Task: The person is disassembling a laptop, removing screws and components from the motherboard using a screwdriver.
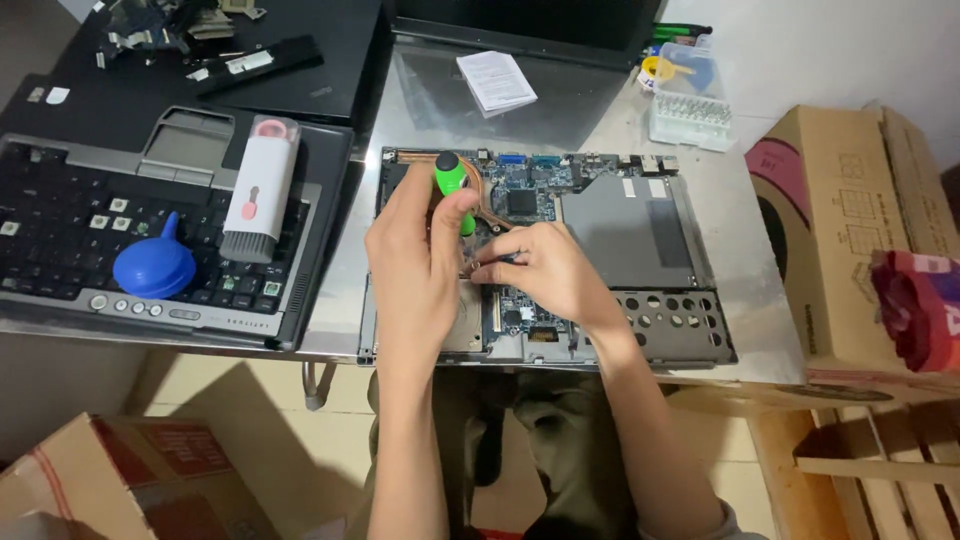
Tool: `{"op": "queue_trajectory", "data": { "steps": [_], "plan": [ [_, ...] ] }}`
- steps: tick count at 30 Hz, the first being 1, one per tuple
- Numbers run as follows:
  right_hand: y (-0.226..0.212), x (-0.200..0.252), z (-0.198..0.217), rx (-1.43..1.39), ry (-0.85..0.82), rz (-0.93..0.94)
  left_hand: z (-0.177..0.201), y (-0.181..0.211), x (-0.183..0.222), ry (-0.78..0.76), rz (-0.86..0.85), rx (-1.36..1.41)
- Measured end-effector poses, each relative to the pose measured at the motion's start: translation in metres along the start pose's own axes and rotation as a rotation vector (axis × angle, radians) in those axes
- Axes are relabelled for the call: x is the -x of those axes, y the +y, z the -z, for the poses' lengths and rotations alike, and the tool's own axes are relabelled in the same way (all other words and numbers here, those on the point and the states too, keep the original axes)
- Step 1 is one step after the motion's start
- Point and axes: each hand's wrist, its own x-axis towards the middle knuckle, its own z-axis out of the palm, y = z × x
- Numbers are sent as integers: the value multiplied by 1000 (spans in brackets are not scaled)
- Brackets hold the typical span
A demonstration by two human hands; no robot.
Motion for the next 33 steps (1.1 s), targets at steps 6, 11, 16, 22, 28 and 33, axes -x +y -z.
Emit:
{"op": "queue_trajectory", "data": {
  "steps": [6, 11, 16, 22, 28, 33],
  "plan": [
    [-2, 1, -2, 79, 28, 23, -1, -2, 0, -11, -18, -19],
    [-7, 1, -3, 69, 52, 13, -3, -4, 1, -19, -33, 12],
    [-8, 1, -3, 129, 78, 0, -5, -1, 2, -48, -26, 31],
    [-1, 1, -2, 23, 45, 69, -5, -3, 0, -74, -68, 6],
    [1, 2, -1, 45, 36, 49, -5, -3, 0, -73, -20, 28],
    [1, 2, -1, 75, 41, 22, -4, -4, -1, -93, -58, 24]
  ]
}}
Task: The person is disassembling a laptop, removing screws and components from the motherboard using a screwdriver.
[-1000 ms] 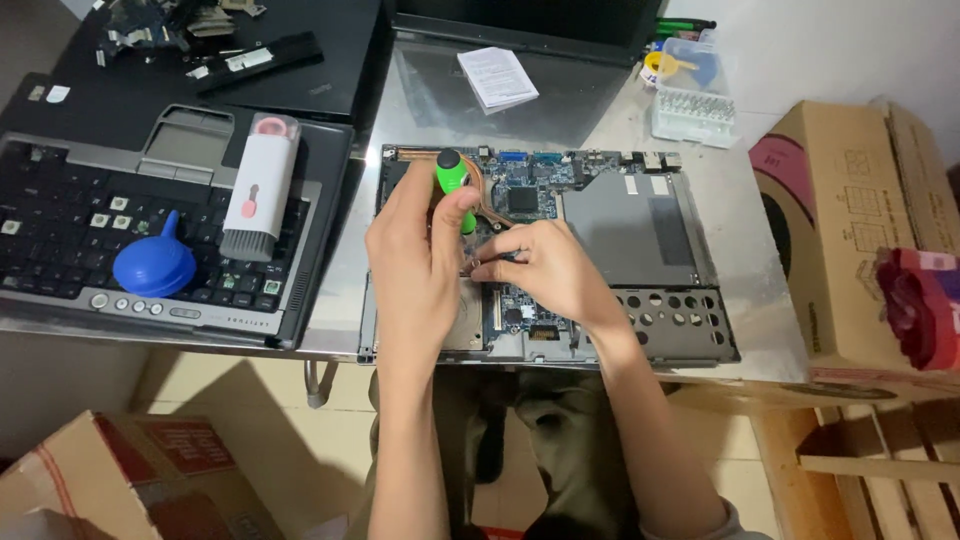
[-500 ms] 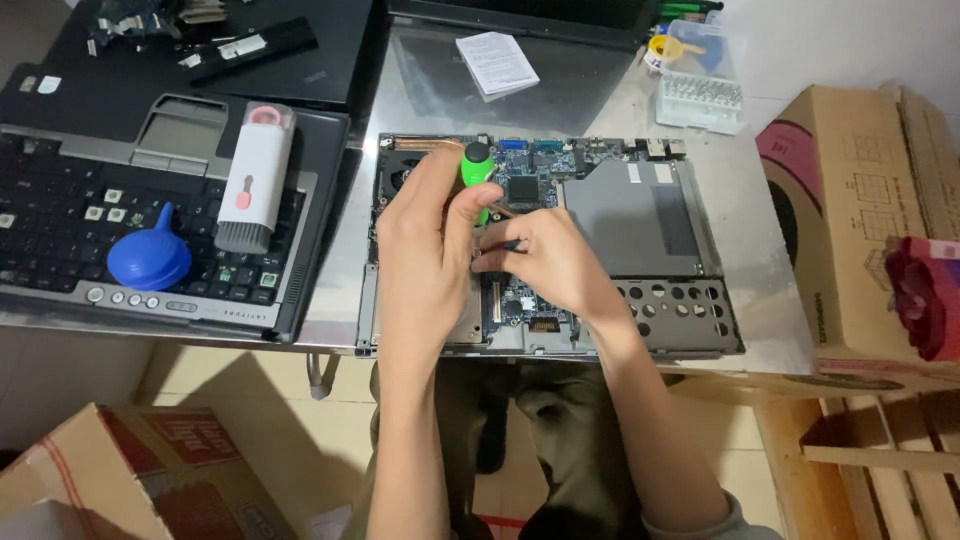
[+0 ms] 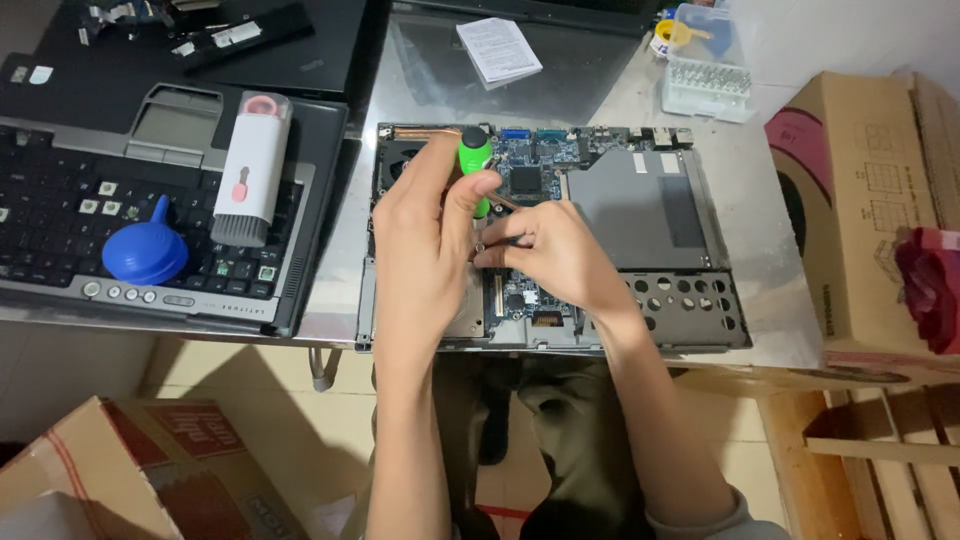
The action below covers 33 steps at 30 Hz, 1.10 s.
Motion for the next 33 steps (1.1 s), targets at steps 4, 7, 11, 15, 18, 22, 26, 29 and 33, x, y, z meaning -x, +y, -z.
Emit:
{"op": "queue_trajectory", "data": {
  "steps": [4, 7, 11, 15, 18, 22, 26, 29, 33],
  "plan": [
    [-7, 2, 0, -13, 5, -7, 4, 1, -1, -53, -4, -70],
    [-10, 3, 5, -107, -18, 22, 6, 4, -4, -111, -13, -132],
    [-28, 7, 7, -146, 112, 128, -2, 6, -4, -169, -73, -92],
    [-26, 9, -1, -48, 285, 175, -3, 5, -2, -164, -85, -145],
    [-29, 13, -1, 126, 296, 178, 2, 8, 1, -118, -55, -118],
    [-27, 14, 3, 175, 255, 148, 4, 30, -4, -98, -94, 84],
    [-23, 11, -2, 81, 142, 241, 3, 23, -1, -88, -25, 39],
    [2, 6, -6, 232, 103, 329, 10, 7, 3, -11, -70, -85],
    [6, 5, -4, -79, 196, 78, 12, -6, 5, 200, 241, 100]
  ]
}}
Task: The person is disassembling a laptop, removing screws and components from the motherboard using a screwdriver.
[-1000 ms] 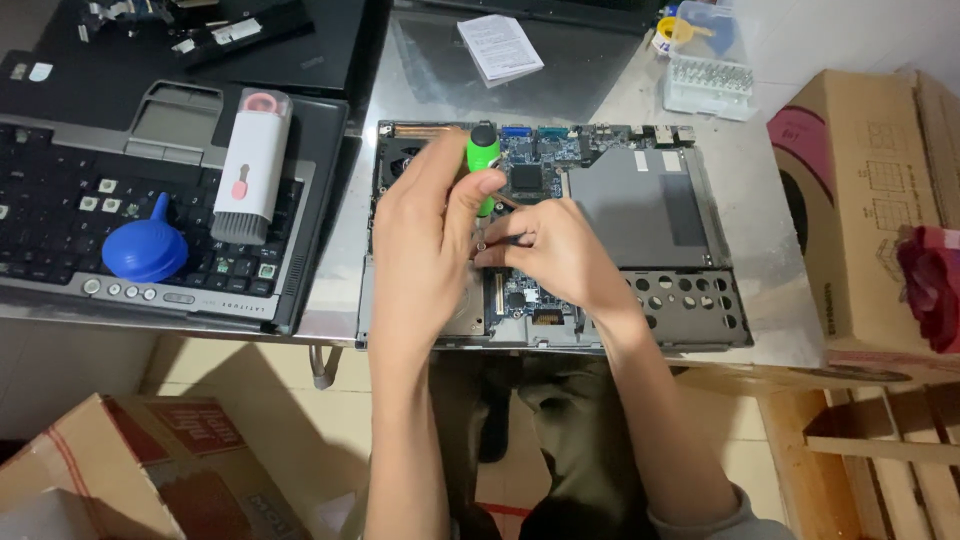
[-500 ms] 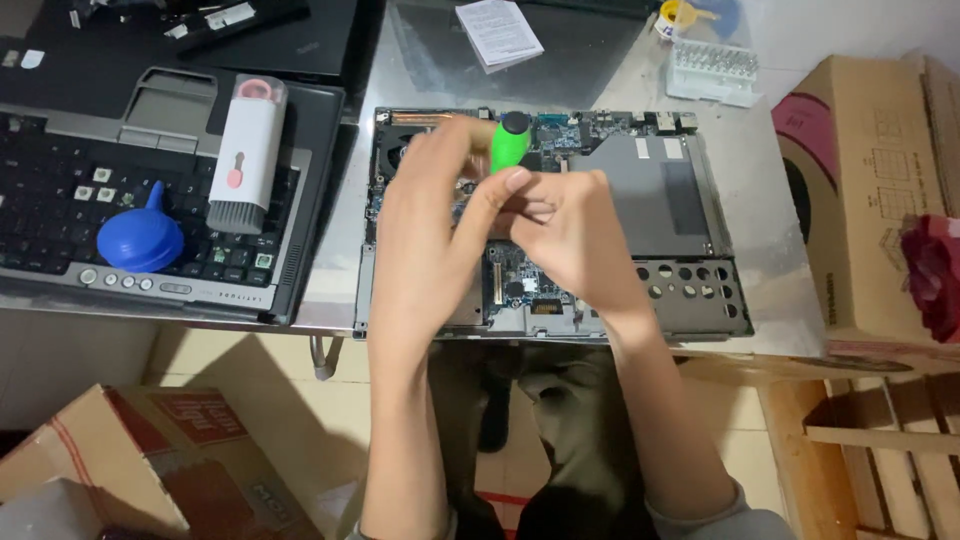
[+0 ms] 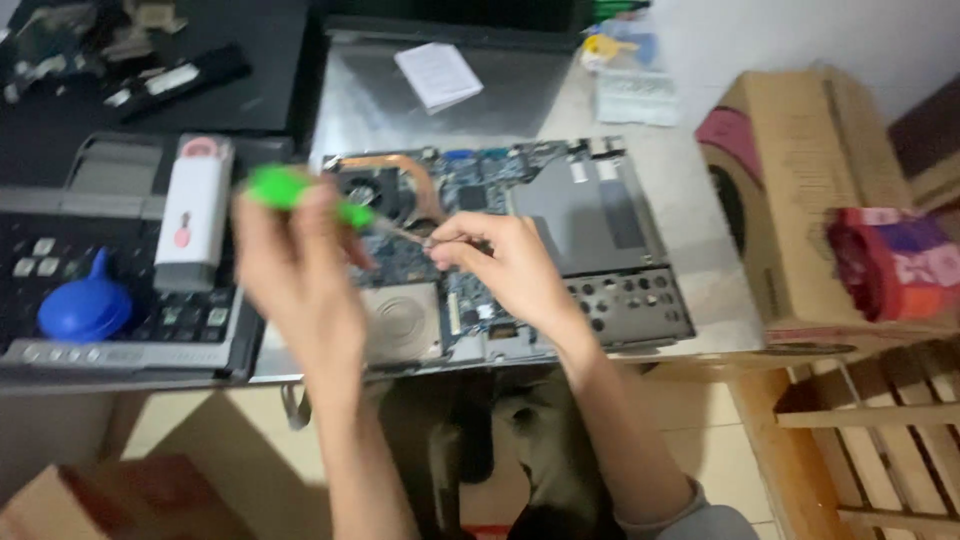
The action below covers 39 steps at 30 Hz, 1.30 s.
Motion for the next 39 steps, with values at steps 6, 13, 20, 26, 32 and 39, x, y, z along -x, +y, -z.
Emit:
{"op": "queue_trajectory", "data": {
  "steps": [6, 13, 20, 26, 32, 39],
  "plan": [
    [-5, 9, 14, -781, 177, -166, -10, -39, 3, 190, -63, 598],
    [7, 16, 29, -608, 260, -104, -23, -24, 13, 114, -128, 588],
    [0, 22, 124, -230, 366, -63, -2, -46, 7, 298, -113, 556],
    [48, -52, 252, 272, 500, -11, 28, -83, 5, 516, -132, 440],
    [112, -119, 264, 896, 491, 169, 11, -65, 1, 510, -26, 516],
    [136, -133, 257, 1135, 345, 146, 21, -65, 3, 514, -20, 327]
  ]
}}
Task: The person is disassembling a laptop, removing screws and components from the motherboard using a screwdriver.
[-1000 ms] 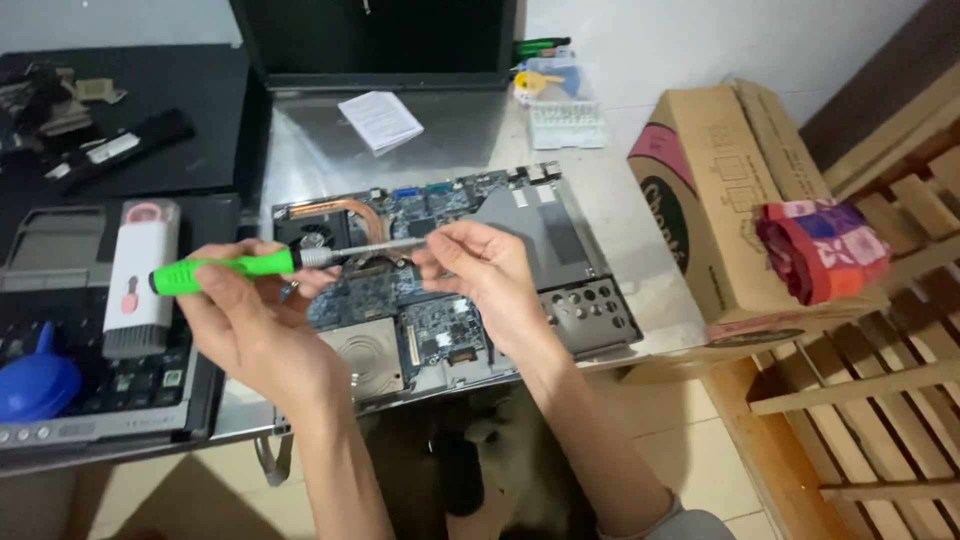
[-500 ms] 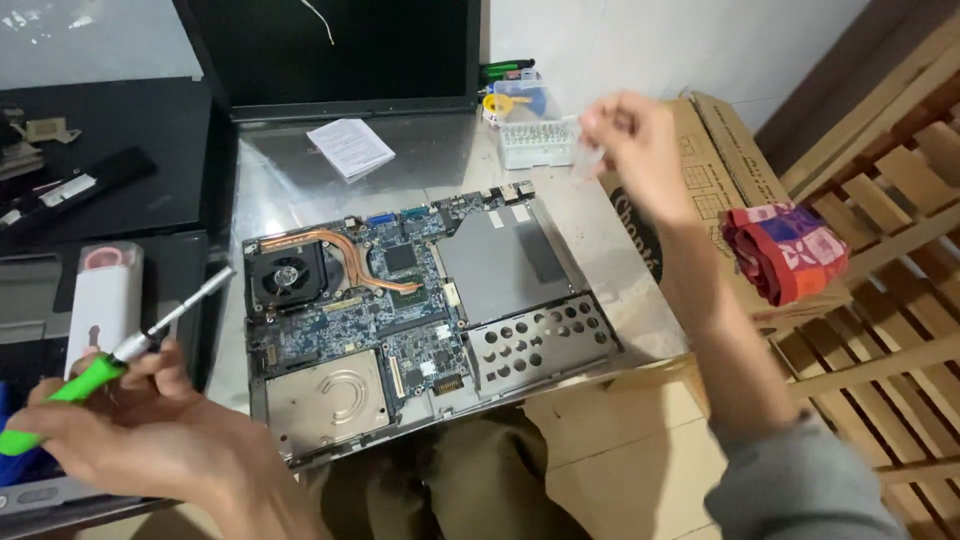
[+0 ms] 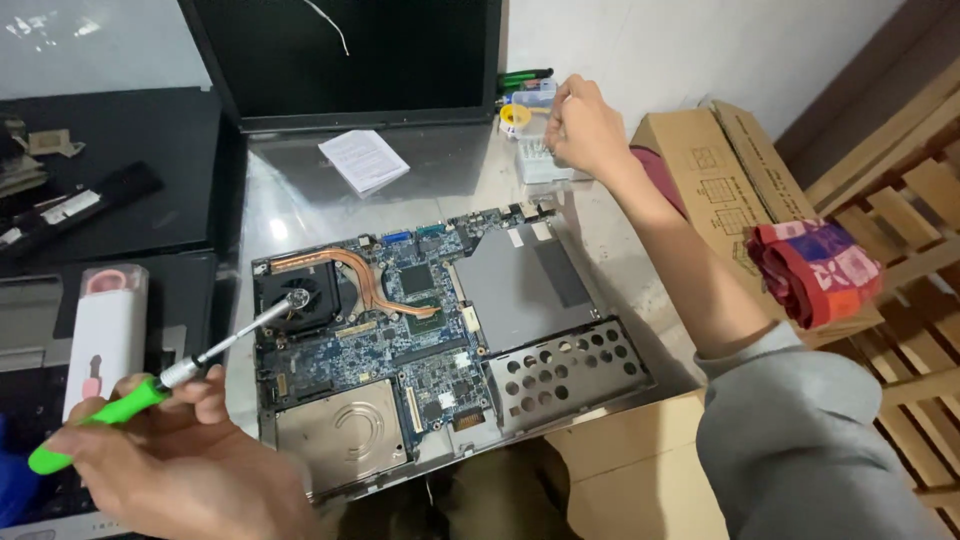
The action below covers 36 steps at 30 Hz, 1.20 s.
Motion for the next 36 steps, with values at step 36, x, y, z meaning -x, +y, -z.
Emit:
{"op": "queue_trajectory", "data": {
  "steps": [36],
  "plan": [
    [20, -14, 29, -34, -270, -181, -7, 6, -1, -12, 39, 6]
  ]
}}
